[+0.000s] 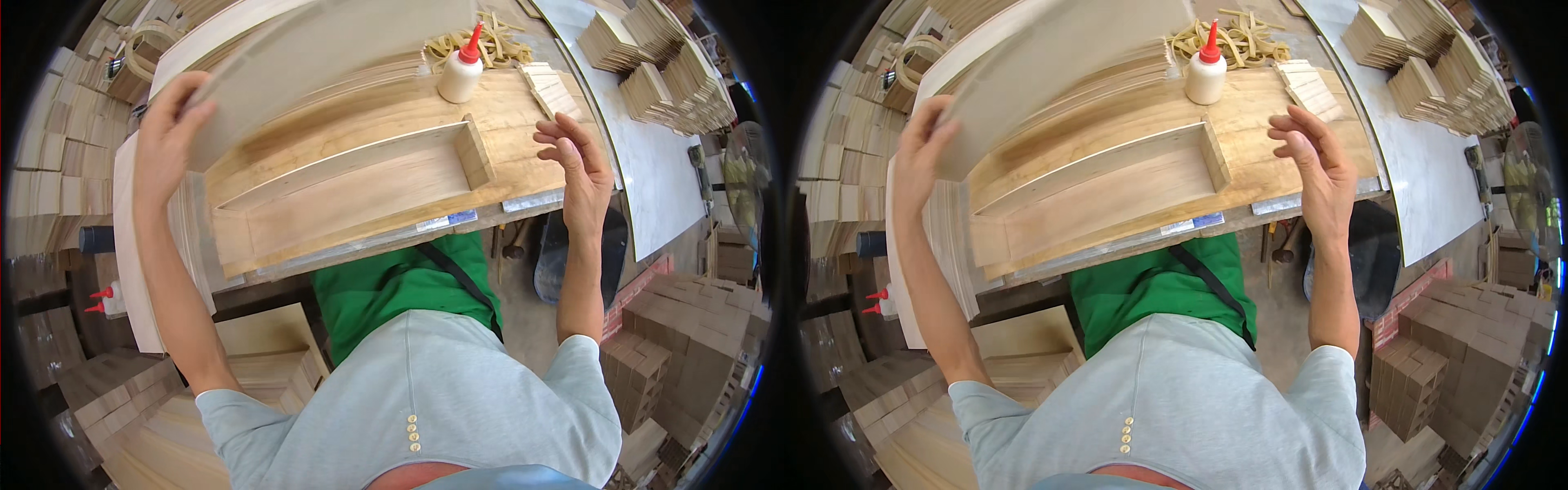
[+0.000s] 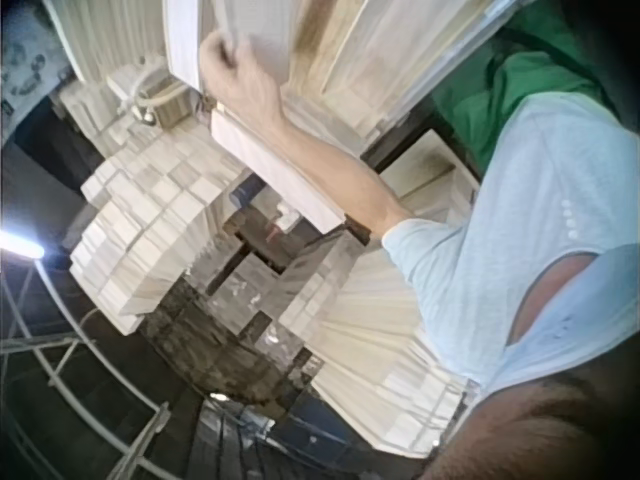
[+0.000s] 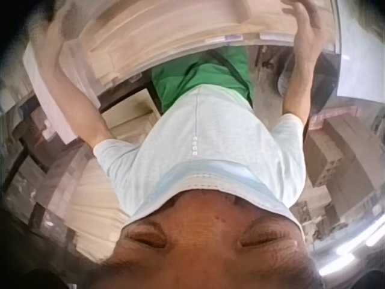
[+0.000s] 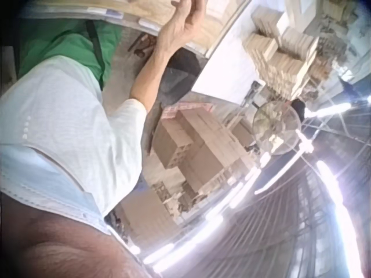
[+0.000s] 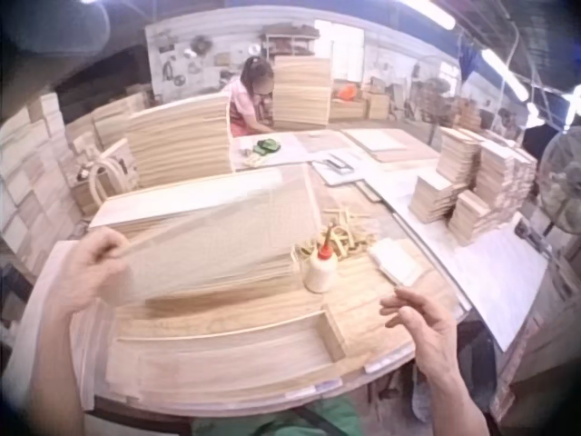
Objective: Assembling wooden boxes by applying glue to the edges and fitting the pieces together.
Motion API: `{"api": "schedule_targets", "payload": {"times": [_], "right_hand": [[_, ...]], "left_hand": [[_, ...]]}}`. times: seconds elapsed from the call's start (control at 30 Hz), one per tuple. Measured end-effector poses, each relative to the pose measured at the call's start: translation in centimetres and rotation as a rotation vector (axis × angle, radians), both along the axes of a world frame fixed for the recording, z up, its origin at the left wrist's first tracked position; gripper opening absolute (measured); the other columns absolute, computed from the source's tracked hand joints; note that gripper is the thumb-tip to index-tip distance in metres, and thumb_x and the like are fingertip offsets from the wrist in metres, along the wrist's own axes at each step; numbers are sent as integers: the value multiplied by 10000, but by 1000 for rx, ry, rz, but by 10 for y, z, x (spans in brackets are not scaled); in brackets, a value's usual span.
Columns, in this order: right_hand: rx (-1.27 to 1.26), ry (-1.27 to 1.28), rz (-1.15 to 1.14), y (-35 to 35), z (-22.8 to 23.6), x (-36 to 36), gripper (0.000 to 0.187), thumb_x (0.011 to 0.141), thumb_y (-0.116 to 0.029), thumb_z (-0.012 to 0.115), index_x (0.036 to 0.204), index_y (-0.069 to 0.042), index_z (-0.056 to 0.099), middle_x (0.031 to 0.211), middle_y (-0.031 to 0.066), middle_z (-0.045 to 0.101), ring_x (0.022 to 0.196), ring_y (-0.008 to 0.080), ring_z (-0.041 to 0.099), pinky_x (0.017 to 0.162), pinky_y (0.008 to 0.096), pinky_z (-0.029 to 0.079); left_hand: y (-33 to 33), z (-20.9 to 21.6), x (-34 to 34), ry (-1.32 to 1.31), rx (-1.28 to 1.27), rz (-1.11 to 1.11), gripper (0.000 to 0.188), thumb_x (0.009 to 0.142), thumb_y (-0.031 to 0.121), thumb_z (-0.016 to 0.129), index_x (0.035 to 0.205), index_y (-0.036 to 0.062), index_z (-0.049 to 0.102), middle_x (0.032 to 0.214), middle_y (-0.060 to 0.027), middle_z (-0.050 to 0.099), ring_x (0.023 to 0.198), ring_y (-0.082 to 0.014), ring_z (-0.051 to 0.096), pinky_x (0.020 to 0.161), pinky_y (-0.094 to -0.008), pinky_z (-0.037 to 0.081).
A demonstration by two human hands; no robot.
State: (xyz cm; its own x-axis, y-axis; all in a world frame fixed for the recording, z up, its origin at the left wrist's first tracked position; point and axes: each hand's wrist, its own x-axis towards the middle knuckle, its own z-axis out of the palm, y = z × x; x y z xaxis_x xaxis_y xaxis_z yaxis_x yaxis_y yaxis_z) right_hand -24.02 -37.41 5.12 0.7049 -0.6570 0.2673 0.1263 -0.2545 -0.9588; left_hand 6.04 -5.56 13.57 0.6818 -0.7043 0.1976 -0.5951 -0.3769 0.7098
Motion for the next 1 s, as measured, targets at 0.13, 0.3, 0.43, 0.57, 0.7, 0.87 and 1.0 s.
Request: {"api": "schedule_targets", "payload": {"times": [0.13, 0.3, 0.43, 0.57, 0.7, 0.87, 1.0], "right_hand": [[-11, -132, 352, 37, 26, 33, 388, 879, -55, 578, 1256, 11, 517, 1180, 130, 600, 1050, 197, 594, 851, 288, 478], [-164, 41, 1017, 77, 23, 86, 939, 674, -352, 785, 1431, -68, 308, 1368, 105, 466, 1257, 266, 437, 1050, 388, 339], [157, 184, 1102, 83, 20, 83, 1069, 595, -423, 819, 1444, -61, 278, 1357, 139, 450, 1261, 275, 416, 1064, 391, 315], [-417, 267, 846, 48, 41, 72, 1008, 510, -283, 838, 1382, -50, 391, 1345, 152, 442, 1244, 275, 428, 1041, 395, 337], [-758, 342, 674, 36, 56, 60, 980, 469, -208, 810, 1358, -55, 425, 1319, 171, 445, 1215, 321, 446, 1028, 412, 347], [-947, 401, 709, 30, 48, 58, 902, 505, -189, 775, 1332, -55, 441, 1263, 193, 447, 1193, 362, 425, 1011, 417, 358], [-992, 363, 786, 25, 34, 65, 899, 559, -239, 791, 1352, -60, 407, 1269, 184, 431, 1196, 355, 408, 1007, 435, 355]], "left_hand": [[-4, 15, -52, 193, -506, 164, 247, 902, 116, 565, 1128, 15, 552, 1001, -24, 591, 923, -101, 534, 837, -247, 419], [-34, -63, -96, 858, -1295, -257, 278, 900, 120, 568, 1160, 45, 507, 1013, -81, 527, 966, -209, 522, 1012, -421, 365], [-57, -74, -124, 1047, -1427, -242, 320, 859, 121, 623, 1161, 77, 525, 998, -27, 560, 935, -185, 529, 989, -354, 384], [-17, -70, -157, 442, -592, 28, 463, 803, 133, 684, 1235, 101, 519, 1085, -42, 591, 975, -224, 568, 933, -306, 410], [14, -29, -173, -503, -65, -222, 702, 662, 212, 772, 1302, 122, 498, 1270, -127, 527, 1173, -313, 497, 970, -376, 386], [19, -9, -118, -413, 442, -152, 923, 512, 317, 833, 1337, 131, 465, 1461, -149, 311, 1334, -350, 278, 1073, -489, 238], [22, -35, -97, -95, 472, -191, 943, 497, 166, 849, 1347, 136, 441, 1357, -156, 389, 1254, -354, 360, 1061, -448, 289]]}}
